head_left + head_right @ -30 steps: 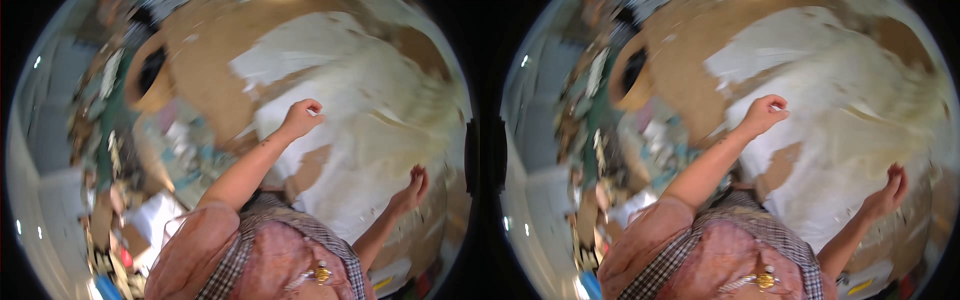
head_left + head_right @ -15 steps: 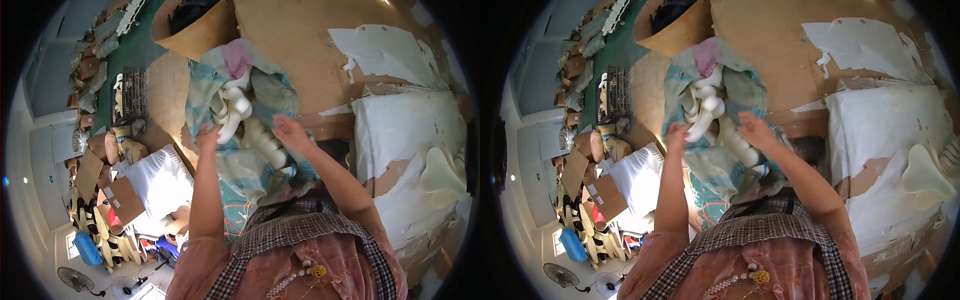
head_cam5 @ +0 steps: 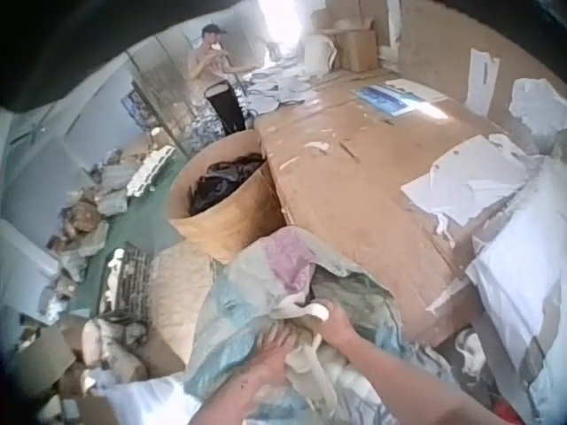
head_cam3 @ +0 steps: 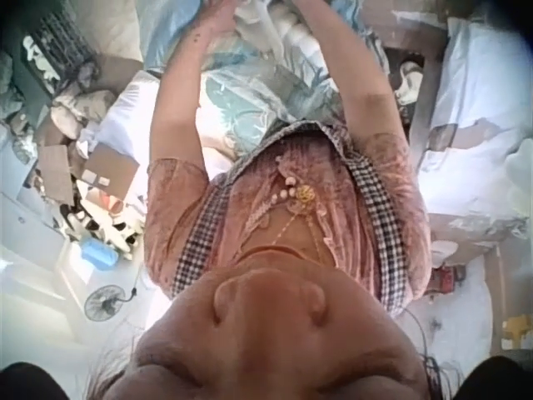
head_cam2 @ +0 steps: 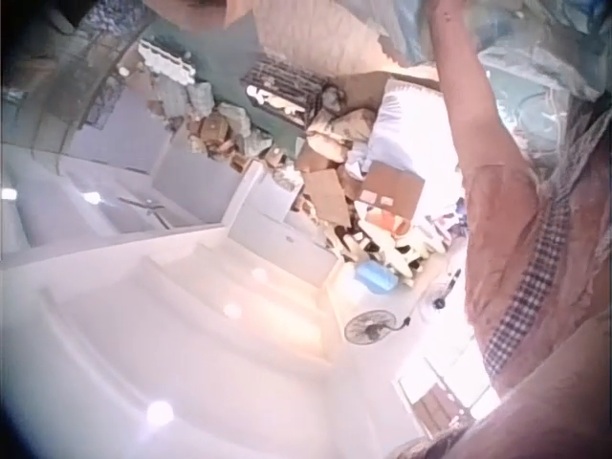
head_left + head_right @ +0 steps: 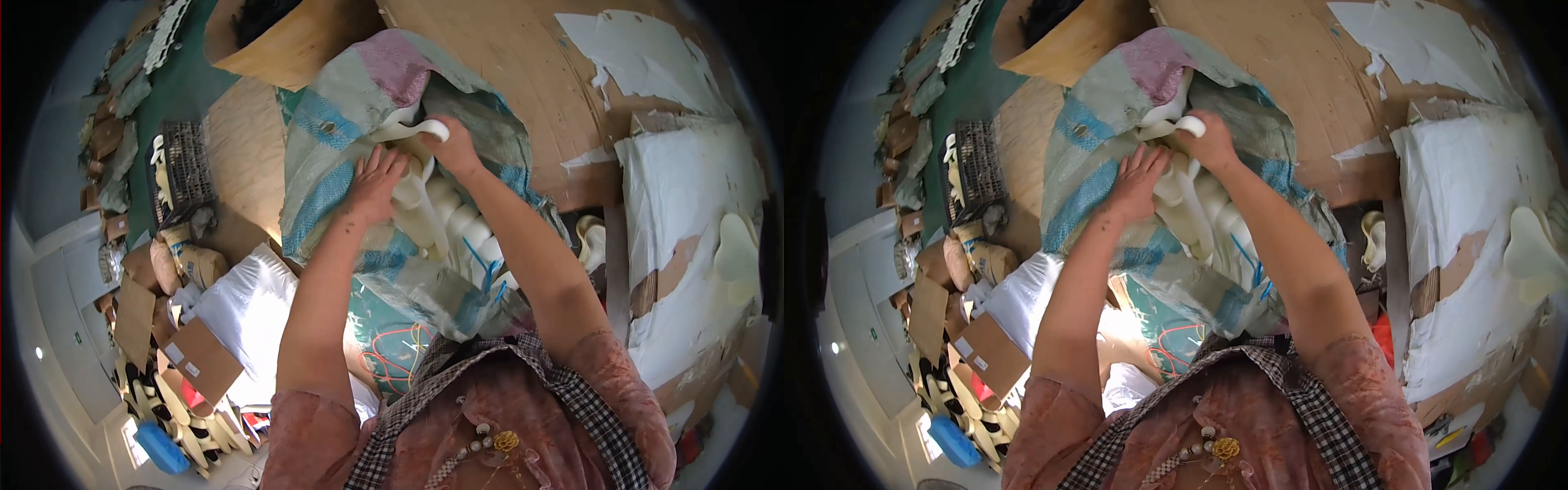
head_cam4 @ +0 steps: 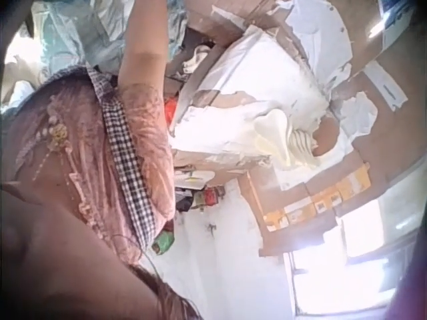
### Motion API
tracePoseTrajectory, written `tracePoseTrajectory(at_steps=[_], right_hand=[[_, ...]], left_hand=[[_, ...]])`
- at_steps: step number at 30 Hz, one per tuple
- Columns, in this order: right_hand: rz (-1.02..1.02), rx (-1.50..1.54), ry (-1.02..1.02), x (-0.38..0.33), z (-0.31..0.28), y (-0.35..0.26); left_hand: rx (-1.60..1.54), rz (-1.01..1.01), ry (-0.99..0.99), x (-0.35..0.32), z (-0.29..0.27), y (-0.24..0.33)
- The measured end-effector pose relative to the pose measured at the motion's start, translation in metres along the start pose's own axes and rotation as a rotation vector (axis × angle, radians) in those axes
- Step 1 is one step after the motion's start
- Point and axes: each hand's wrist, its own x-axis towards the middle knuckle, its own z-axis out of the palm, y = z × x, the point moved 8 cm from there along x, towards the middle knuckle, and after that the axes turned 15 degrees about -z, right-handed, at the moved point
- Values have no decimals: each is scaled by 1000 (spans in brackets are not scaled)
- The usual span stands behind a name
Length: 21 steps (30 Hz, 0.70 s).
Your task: The recorder unpacks foam bicycle saddle paddings, cleans a workspace of scraps, and organizes the paddings while using a spray gun.
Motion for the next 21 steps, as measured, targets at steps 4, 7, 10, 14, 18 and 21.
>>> tracePoseTrajectory(at_steps=[4, 7, 10, 14, 18, 21], right_hand=[[-344, -128, 92, -26, -57, -77], [-370, -264, 286, -69, -167, -123], [-65, -43, 561, -102, -263, -129], [-125, -194, 902, -140, -409, -154], [-54, -571, 886, -169, -599, -170], [211, -1106, 593, -165, -709, -195]], left_hand=[[159, 56, -381, 4, 34, 8], [362, 389, -287, -21, 61, 60], [190, 492, -19, -36, 92, 62], [434, 337, -114, -29, 157, 30], [625, 345, -218, -15, 159, 39], [295, 327, -132, -18, 110, 65]])
